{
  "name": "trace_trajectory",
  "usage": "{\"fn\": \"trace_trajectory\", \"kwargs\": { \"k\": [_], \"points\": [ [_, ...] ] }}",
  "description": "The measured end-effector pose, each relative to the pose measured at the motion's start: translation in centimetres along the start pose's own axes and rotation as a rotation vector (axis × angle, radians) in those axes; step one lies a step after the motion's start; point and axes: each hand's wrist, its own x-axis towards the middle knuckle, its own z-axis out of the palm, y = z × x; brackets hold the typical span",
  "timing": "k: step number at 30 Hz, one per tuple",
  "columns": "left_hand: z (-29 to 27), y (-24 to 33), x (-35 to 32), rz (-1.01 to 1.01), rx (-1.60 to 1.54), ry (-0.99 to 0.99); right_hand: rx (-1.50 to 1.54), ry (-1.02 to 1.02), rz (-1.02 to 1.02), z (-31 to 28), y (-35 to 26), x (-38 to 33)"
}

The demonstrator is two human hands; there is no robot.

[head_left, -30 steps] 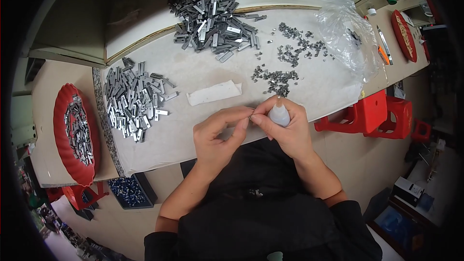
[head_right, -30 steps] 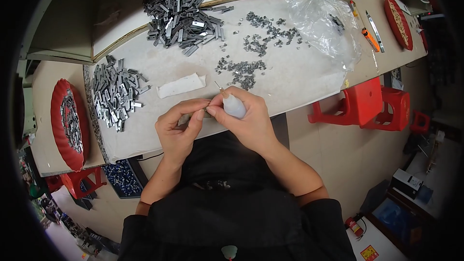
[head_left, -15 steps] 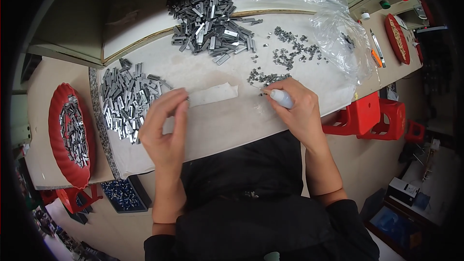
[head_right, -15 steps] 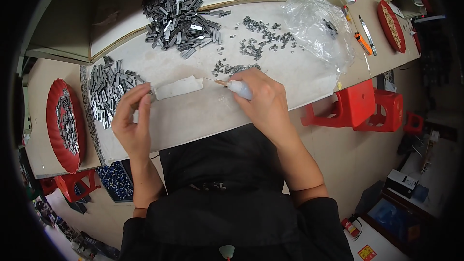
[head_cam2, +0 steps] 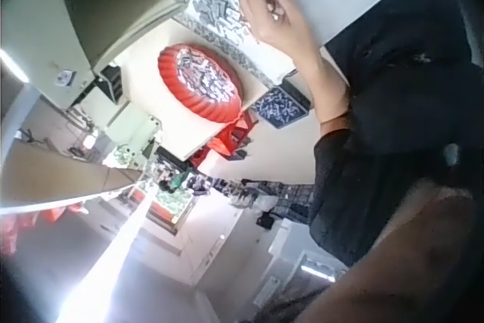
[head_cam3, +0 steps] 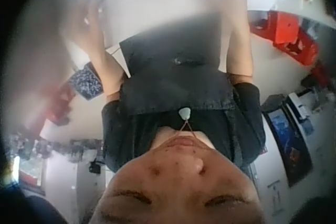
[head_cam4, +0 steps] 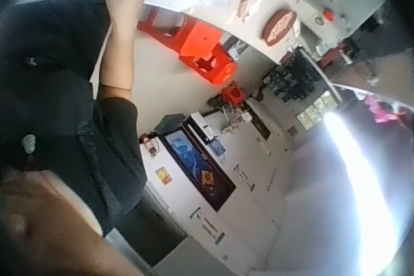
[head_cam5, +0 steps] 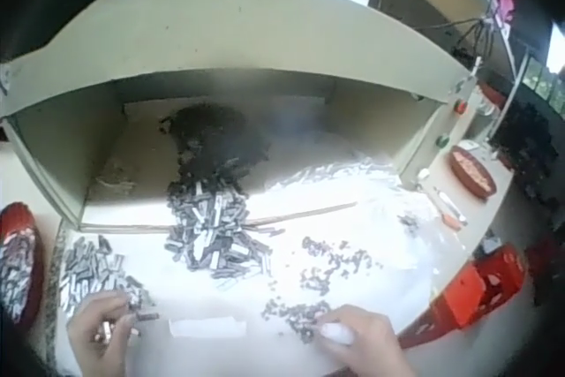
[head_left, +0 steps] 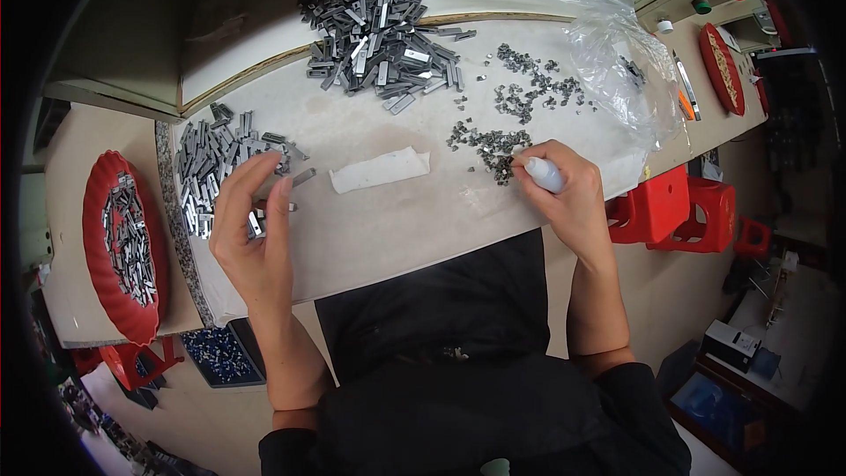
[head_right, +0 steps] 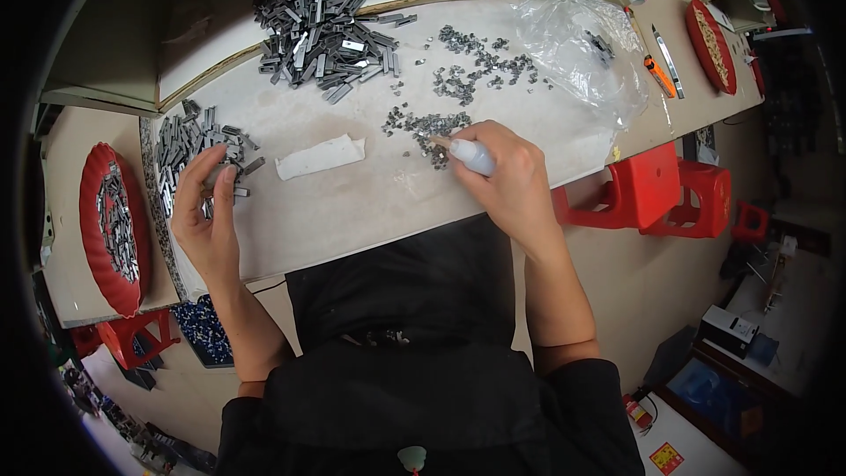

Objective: The person applies glue from a glue bottle to small metal components and then assembles them by hand.

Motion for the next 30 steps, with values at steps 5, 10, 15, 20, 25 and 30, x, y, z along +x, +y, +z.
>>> {"fn": "trace_trajectory", "kwargs": {
  "k": [5, 10, 15, 20, 25, 30],
  "points": [
    [1.7, 2.3, -0.5, 0.163, -0.089, -0.112, 0.005, -0.089, -0.063, 0.0, -0.3, -0.1],
    [2.7, 2.9, -1.1, 0.165, -0.119, -0.183, -0.076, -0.094, -0.104, 0.2, -0.3, 0.1],
    [2.9, 3.2, -1.7, 0.143, -0.116, -0.216, -0.105, -0.106, -0.072, 0.1, -0.7, 0.2],
    [3.3, 3.5, -2.1, 0.097, -0.14, -0.254, -0.069, -0.088, -0.098, 0.4, -0.5, 0.1],
    [3.4, 3.2, -2.4, 0.084, -0.144, -0.259, -0.147, -0.098, -0.095, 0.7, -1.3, 0.4],
    [4.4, 3.8, -2.8, 0.07, -0.19, -0.287, -0.149, -0.105, -0.089, 0.7, -1.3, 0.6]
  ]
}}
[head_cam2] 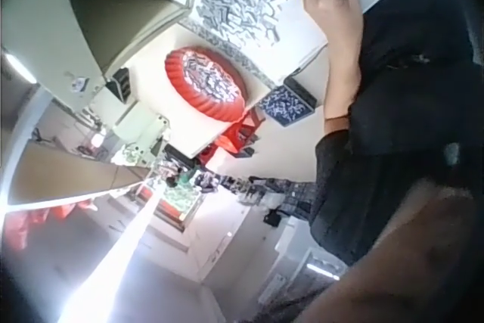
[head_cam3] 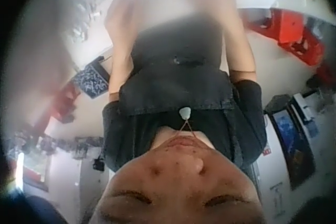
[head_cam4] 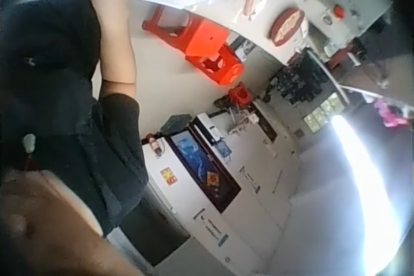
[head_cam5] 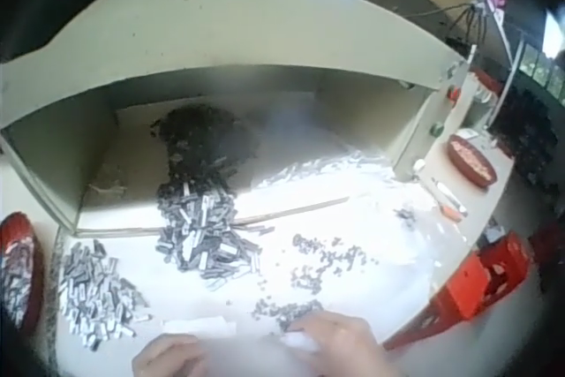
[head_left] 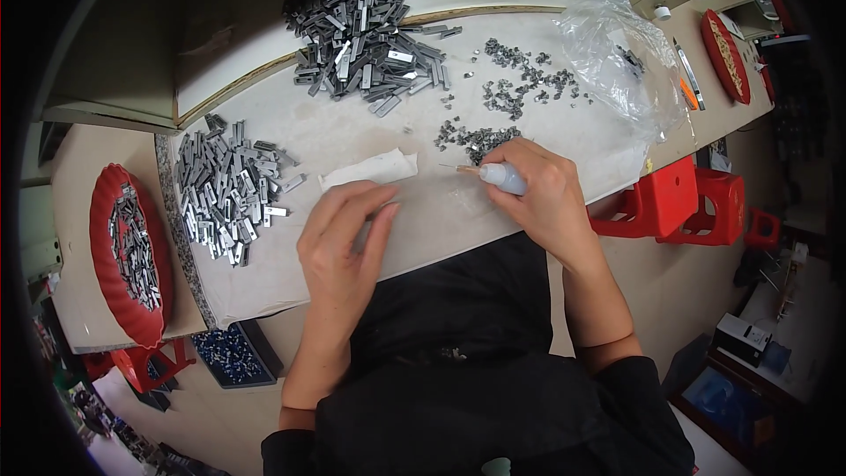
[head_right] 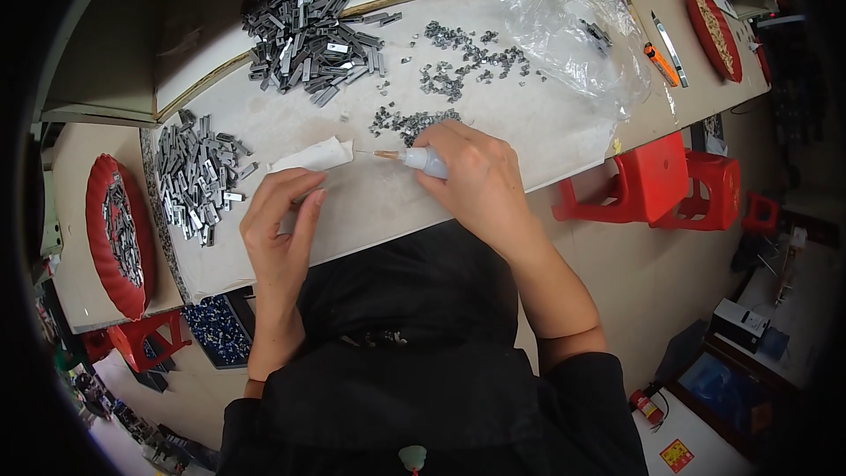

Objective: The person applies glue from a glue bottle to small metal components and then assembles them by hand.

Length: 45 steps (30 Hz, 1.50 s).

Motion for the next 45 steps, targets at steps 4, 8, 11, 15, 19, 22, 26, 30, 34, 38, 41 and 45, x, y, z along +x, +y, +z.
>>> {"fn": "trace_trajectory", "kwargs": {
  "k": [4, 8, 11, 15, 19, 22, 26, 30, 34, 38, 41, 45],
  "points": [
    [1.1, 0.7, 0.6, 0.131, 0.098, -0.081, 0.085, 0.054, -0.002, 0.3, 0.0, 0.0],
    [-0.2, -0.3, 1.6, 0.053, 0.118, -0.003, 0.156, 0.124, 0.003, 0.1, 0.2, 0.0],
    [-1.7, -0.7, 3.2, -0.042, 0.26, 0.022, 0.274, 0.147, 0.064, 0.3, 0.3, 0.2],
    [-0.7, -1.1, 5.0, -0.006, 0.374, -0.026, 0.306, 0.126, 0.086, 0.8, 0.1, 0.5],
    [0.1, -1.8, 5.4, -0.002, 0.42, -0.053, 0.311, 0.124, 0.045, 1.3, -0.3, 0.6],
    [0.3, -2.0, 5.4, 0.029, 0.385, -0.044, 0.35, 0.158, -0.002, 1.7, -0.4, 0.9],
    [0.2, 0.0, 5.1, -0.241, -0.251, -0.1, 0.558, 0.161, 0.017, 2.0, -1.5, 1.2],
    [1.1, 1.3, 3.7, -0.275, -0.846, -0.1, 0.952, 0.054, 0.177, 1.2, -3.5, 1.2],
    [2.3, 0.7, 2.7, -0.202, -0.955, -0.058, 1.193, -0.072, 0.273, 1.0, -3.3, 0.9],
    [2.8, 0.5, 2.4, -0.196, -0.994, -0.045, 1.332, -0.119, 0.314, 1.0, -3.4, 0.8],
    [2.9, 0.5, 2.3, -0.198, -1.011, -0.033, 1.388, -0.134, 0.323, 1.1, -3.4, 0.7],
    [2.9, 0.4, 2.1, -0.146, -1.011, -0.018, 1.452, -0.166, 0.338, 1.1, -3.5, 0.7]
  ]
}}
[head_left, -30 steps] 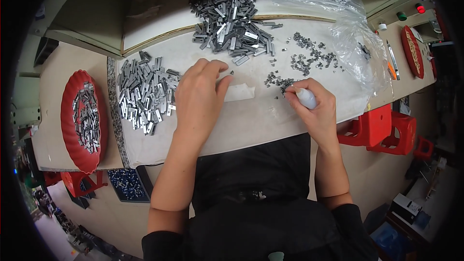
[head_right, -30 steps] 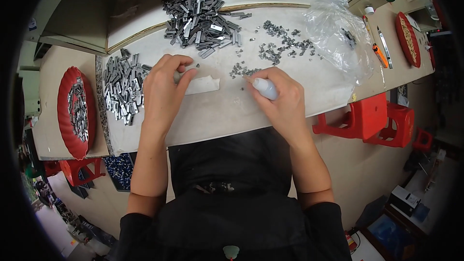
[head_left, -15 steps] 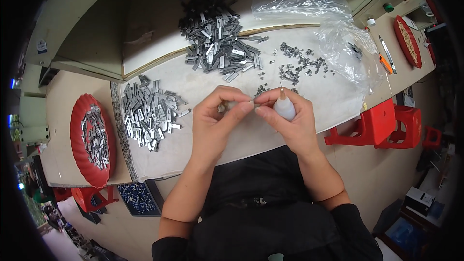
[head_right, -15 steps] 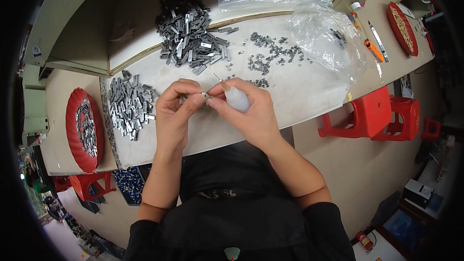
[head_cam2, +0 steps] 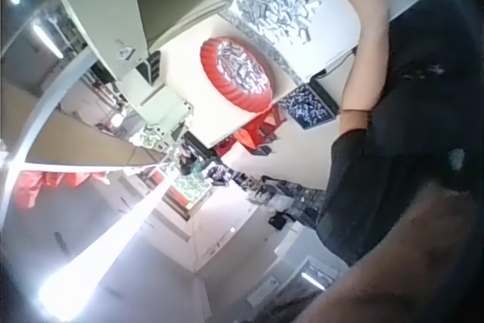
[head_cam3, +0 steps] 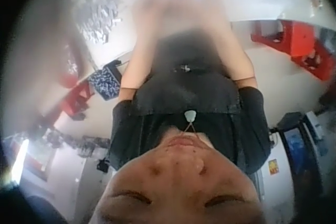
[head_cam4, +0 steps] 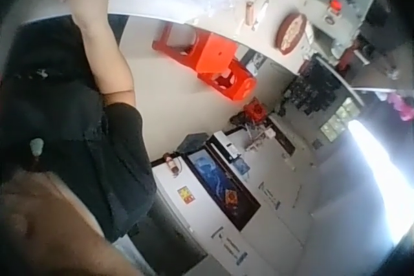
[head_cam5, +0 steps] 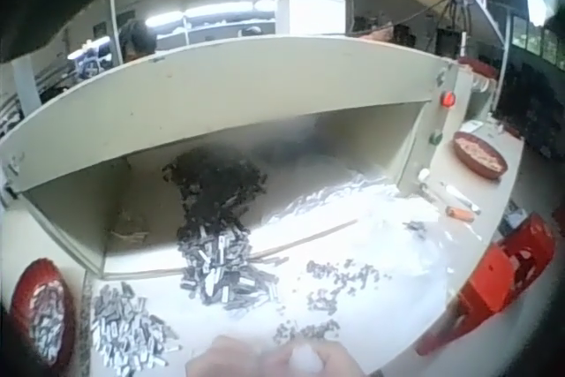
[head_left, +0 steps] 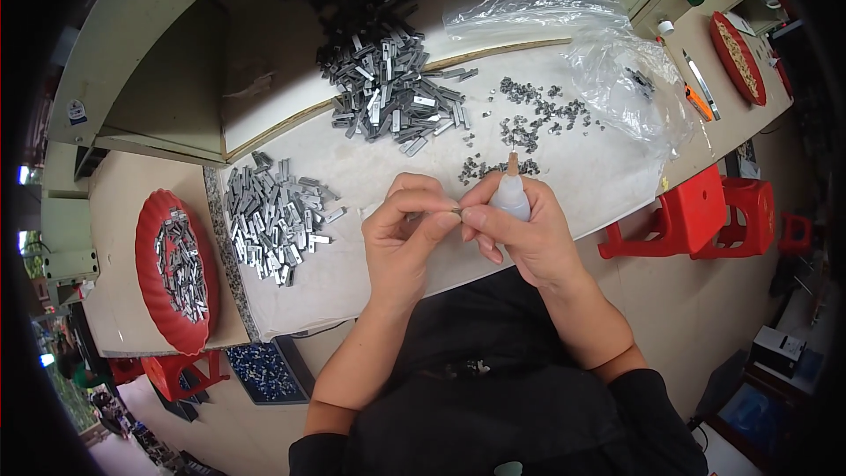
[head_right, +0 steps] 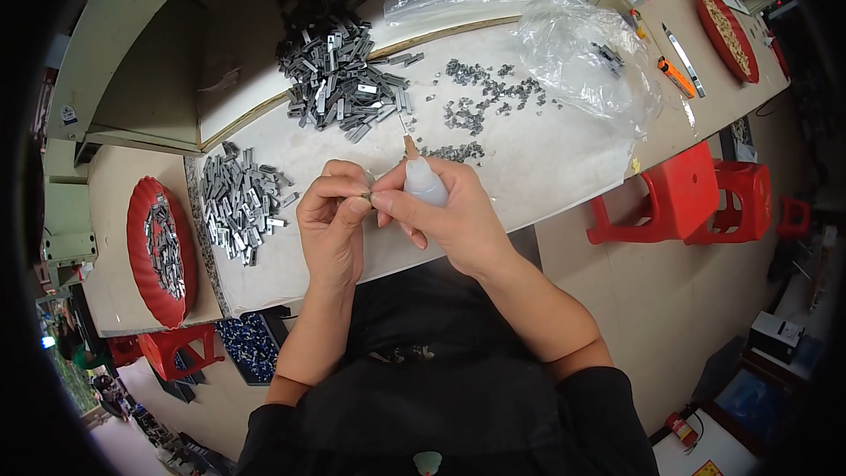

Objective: The person applies glue from a glue bottle to small metal components and then assembles them by hand.

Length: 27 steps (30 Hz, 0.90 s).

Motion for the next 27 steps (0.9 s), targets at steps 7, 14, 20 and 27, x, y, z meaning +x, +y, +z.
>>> {"fn": "trace_trajectory", "kwargs": {
  "k": [7, 14, 20, 27],
  "points": [
    [-0.1, -0.2, -0.3, 0.042, 0.027, 0.004, 0.038, -0.013, 0.024, 0.0, 0.1, 0.0],
    [-0.1, -0.9, -0.9, 0.051, 0.009, 0.044, 0.067, 0.017, 0.044, 0.3, 0.5, -0.3],
    [-0.3, -0.6, -1.3, 0.047, 0.063, 0.026, -0.166, 0.085, -0.066, 0.7, 0.7, -0.7],
    [0.8, 0.3, -2.1, 0.074, 0.239, 0.137, -0.673, 0.219, -0.431, 1.1, 1.7, -0.9]
  ]
}}
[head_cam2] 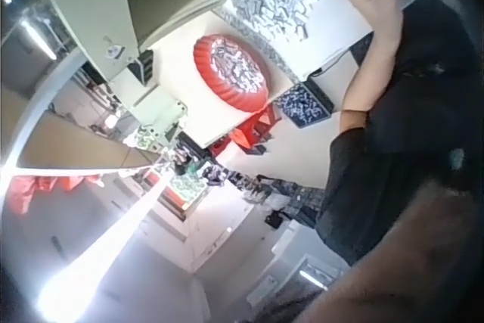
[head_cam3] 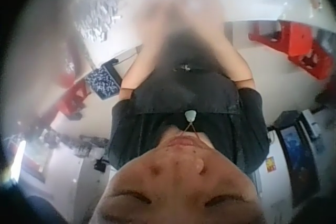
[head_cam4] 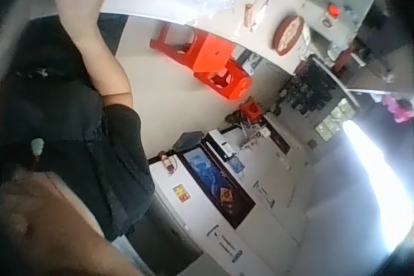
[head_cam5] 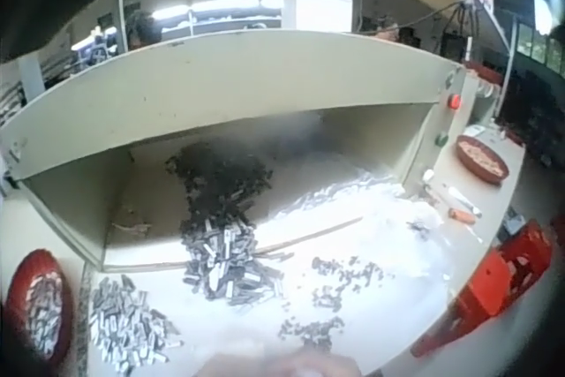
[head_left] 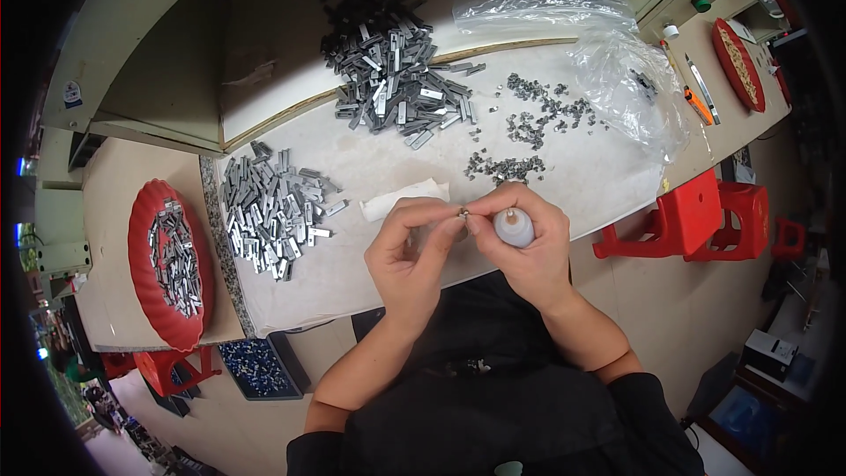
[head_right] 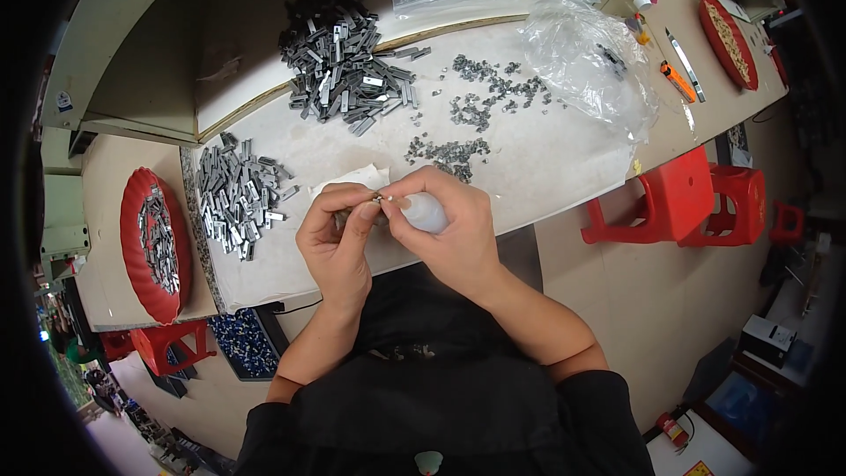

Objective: The person applies glue from a glue bottle to small metal components and then assembles them by hand.

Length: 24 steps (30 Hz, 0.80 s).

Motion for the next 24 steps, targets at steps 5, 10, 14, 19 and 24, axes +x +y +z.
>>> {"fn": "trace_trajectory", "kwargs": {
  "k": [5, 10, 14, 19, 24],
  "points": [
    [-0.1, 0.2, -0.5, -0.183, -0.065, 0.042, -0.12, 0.059, -0.228, 0.2, 0.8, 0.0],
    [-0.4, 0.0, -0.7, -0.262, -0.027, 0.003, -0.2, 0.068, -0.321, 0.3, 0.7, 0.0],
    [-0.5, 0.7, -0.3, -0.142, 0.209, -0.06, -0.262, 0.065, -0.335, 0.1, 1.0, 0.1],
    [-1.0, 0.9, 0.7, 0.109, 0.533, -0.153, -0.3, 0.027, -0.322, -0.1, 1.0, 0.1],
    [-1.4, 1.1, 0.9, -0.024, 0.482, -0.202, -0.397, 0.02, -0.4, -0.1, 1.4, 0.2]
  ]
}}
